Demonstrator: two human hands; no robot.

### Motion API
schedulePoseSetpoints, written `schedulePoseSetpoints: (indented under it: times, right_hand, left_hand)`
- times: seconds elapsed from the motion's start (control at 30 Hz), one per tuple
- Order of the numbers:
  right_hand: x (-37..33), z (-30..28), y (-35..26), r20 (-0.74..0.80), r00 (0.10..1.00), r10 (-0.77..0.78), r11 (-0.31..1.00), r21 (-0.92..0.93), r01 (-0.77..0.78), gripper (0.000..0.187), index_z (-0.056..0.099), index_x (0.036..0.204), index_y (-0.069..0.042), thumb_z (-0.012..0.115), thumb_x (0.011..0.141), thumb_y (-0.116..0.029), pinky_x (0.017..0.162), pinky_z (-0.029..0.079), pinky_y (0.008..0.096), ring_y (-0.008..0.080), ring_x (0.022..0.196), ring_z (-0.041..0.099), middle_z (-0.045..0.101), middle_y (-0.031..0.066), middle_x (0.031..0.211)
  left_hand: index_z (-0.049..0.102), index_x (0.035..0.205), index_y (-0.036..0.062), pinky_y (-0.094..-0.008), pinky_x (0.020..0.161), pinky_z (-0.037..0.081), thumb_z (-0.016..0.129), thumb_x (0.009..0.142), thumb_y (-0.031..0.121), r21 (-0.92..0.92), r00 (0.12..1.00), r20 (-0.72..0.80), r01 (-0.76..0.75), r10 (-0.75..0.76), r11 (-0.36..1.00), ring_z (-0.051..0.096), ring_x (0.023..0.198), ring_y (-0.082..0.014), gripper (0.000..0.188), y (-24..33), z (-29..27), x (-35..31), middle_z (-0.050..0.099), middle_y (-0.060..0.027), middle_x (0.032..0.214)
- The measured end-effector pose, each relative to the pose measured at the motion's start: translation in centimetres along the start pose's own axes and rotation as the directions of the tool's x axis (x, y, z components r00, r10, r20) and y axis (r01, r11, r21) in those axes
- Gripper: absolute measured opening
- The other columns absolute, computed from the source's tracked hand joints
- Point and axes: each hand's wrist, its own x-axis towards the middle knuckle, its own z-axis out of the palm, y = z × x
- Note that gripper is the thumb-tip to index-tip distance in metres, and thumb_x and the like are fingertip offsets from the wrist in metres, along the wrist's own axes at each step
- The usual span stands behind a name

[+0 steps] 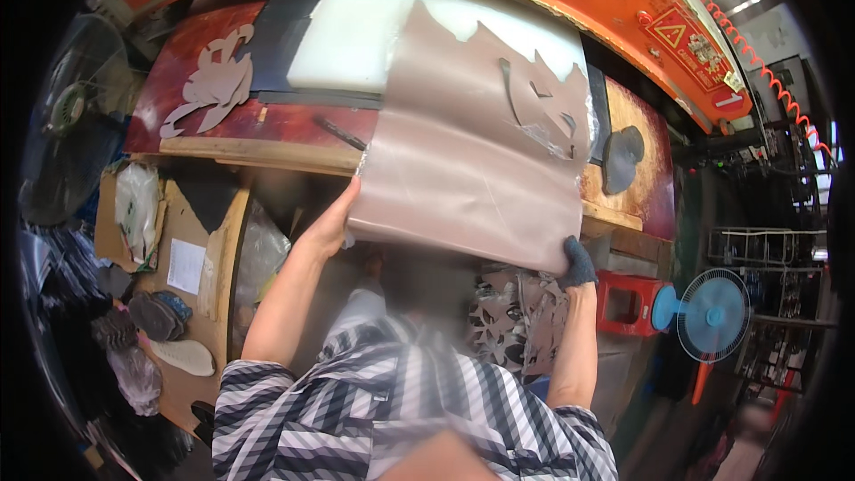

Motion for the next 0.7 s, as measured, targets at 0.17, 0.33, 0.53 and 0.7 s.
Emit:
schedulePoseSetpoints:
  times: [0.17,0.33,0.53,0.7]
  right_hand:
    - [-0.8,1.2,-5.4,0.155,0.956,-0.247,0.967,-0.021,0.254,0.059,0.051,0.129,0.000,0.072,0.076,-0.017,0.087,0.051,0.0381,0.0232,0.098,0.063,0.063,0.0111,0.113]
    - [-1.9,4.0,-10.9,0.128,0.872,-0.473,0.879,0.003,0.477,0.068,0.043,0.136,0.001,0.070,0.076,-0.017,0.096,0.047,0.0397,0.0280,0.113,0.057,0.056,0.0144,0.127]
    - [1.7,8.1,-14.7,-0.046,0.915,-0.401,0.916,-0.030,0.400,0.049,0.058,0.120,0.002,0.070,0.077,-0.017,0.084,0.052,0.0349,0.0215,0.094,0.063,0.065,0.0107,0.109]
    - [4.5,8.5,-13.1,-0.090,0.937,-0.338,0.940,0.019,0.341,0.038,0.063,0.113,0.002,0.072,0.078,-0.011,0.075,0.052,0.0292,0.0176,0.083,0.063,0.067,0.0073,0.099]
  left_hand:
    - [0.045,0.135,-0.0006,-0.0328,0.102,0.038,0.068,0.086,0.027,0.179,0.985,0.143,-0.118,0.092,0.977,0.051,0.117,-0.0187,0.061,4.8,1.5,-0.2,0.056,-0.0088,0.127]
    - [0.048,0.132,-0.0033,-0.0320,0.100,0.038,0.073,0.082,0.021,0.157,0.925,0.239,-0.337,0.295,0.928,0.051,0.114,-0.0180,0.060,9.2,2.7,0.9,0.058,-0.0089,0.121]
    - [0.051,0.127,-0.0028,-0.0344,0.093,0.048,0.064,0.085,0.011,-0.321,0.986,0.102,-0.095,0.135,0.942,0.060,0.106,-0.0230,0.046,13.5,2.4,6.9,0.061,-0.0124,0.119]
    - [0.053,0.126,-0.0005,-0.0317,0.090,0.049,0.063,0.092,0.016,-0.113,0.957,0.140,-0.238,0.252,0.965,0.060,0.104,-0.0191,0.040,13.8,2.8,10.2,0.062,-0.0104,0.118]
